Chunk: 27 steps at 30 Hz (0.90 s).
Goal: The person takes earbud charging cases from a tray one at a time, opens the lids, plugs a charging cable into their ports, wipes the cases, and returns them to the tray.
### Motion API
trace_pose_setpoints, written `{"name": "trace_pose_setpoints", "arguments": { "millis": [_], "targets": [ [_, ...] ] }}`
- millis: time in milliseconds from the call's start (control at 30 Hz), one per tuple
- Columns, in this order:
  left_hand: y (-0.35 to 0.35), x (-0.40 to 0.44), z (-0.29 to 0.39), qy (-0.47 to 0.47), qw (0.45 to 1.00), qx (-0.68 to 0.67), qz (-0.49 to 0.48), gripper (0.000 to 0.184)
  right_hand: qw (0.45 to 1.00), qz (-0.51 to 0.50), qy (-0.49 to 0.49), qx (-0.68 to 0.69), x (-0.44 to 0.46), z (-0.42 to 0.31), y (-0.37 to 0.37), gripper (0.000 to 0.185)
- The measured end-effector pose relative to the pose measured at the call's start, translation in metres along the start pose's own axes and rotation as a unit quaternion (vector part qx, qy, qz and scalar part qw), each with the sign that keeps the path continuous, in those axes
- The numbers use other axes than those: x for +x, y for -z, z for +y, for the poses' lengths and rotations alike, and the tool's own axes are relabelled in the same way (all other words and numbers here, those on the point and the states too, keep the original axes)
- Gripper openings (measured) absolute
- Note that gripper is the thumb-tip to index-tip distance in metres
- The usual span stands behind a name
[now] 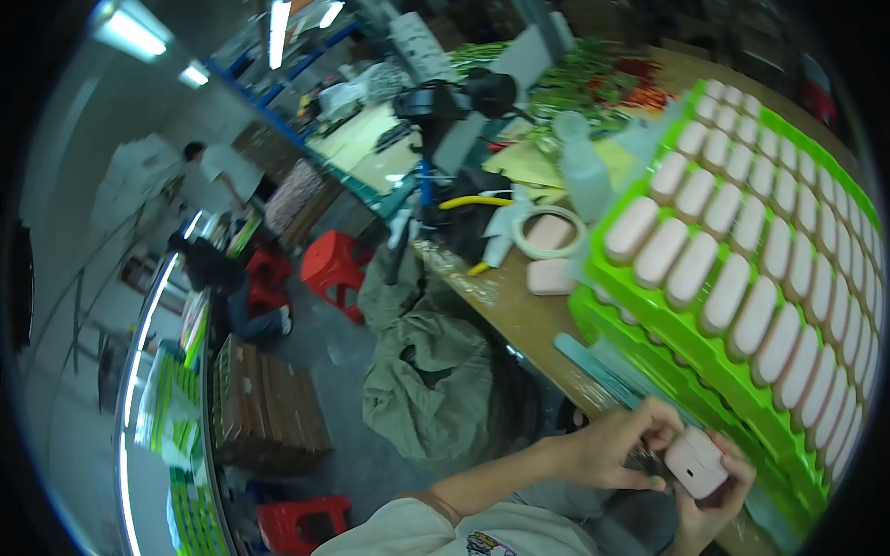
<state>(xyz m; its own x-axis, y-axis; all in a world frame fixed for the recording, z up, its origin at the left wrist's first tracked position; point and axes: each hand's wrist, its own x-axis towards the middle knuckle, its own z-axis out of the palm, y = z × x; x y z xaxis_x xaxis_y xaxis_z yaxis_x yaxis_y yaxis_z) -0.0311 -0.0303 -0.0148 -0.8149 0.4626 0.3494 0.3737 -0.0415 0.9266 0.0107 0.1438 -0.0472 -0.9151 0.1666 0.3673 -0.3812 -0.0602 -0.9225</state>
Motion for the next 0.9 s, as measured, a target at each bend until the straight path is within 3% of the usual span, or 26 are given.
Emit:
{"name": "trace_pose_setpoints", "arguments": {
  "millis": [33,67,133,233,433,533,633,700,900],
  "targets": [
    [-0.005,-0.001,0.0,-0.021,0.998,-0.055,-0.003,0.038,1.0,0.02,0.007,-0.022,-0.006,0.003,0.008,0.054],
    [-0.004,-0.001,0.004,-0.025,0.999,-0.047,0.008,0.038,0.998,-0.023,0.033,-0.038,-0.008,0.008,0.016,0.053],
    [-0.002,0.001,0.01,-0.049,0.997,0.049,-0.028,0.018,0.997,-0.031,0.033,-0.06,-0.009,0.01,0.019,0.055],
    [0.001,0.003,0.02,-0.087,0.982,0.16,-0.043,0.013,0.994,-0.048,0.027,-0.091,-0.011,0.01,0.023,0.061],
    [0.001,0.002,0.025,-0.136,0.958,0.251,-0.026,0.018,0.996,-0.06,0.014,-0.062,-0.008,0.002,0.017,0.064],
    [0.003,0.002,0.028,-0.155,0.946,0.286,-0.017,0.017,0.997,-0.041,0.027,-0.057,-0.002,-0.019,0.003,0.05],
    [0.004,0.001,0.031,-0.174,0.933,0.314,-0.009,0.017,0.995,-0.038,0.042,-0.087,-0.006,-0.008,0.012,0.051],
    [0.004,0.001,0.033,-0.184,0.927,0.326,-0.01,0.017,0.998,-0.039,0.006,-0.051,-0.014,0.012,0.023,0.063],
    [0.005,0.001,0.04,-0.192,0.918,0.347,-0.004,0.016,0.996,-0.061,0.046,-0.05,-0.01,0.003,0.015,0.062]
  ]
}}
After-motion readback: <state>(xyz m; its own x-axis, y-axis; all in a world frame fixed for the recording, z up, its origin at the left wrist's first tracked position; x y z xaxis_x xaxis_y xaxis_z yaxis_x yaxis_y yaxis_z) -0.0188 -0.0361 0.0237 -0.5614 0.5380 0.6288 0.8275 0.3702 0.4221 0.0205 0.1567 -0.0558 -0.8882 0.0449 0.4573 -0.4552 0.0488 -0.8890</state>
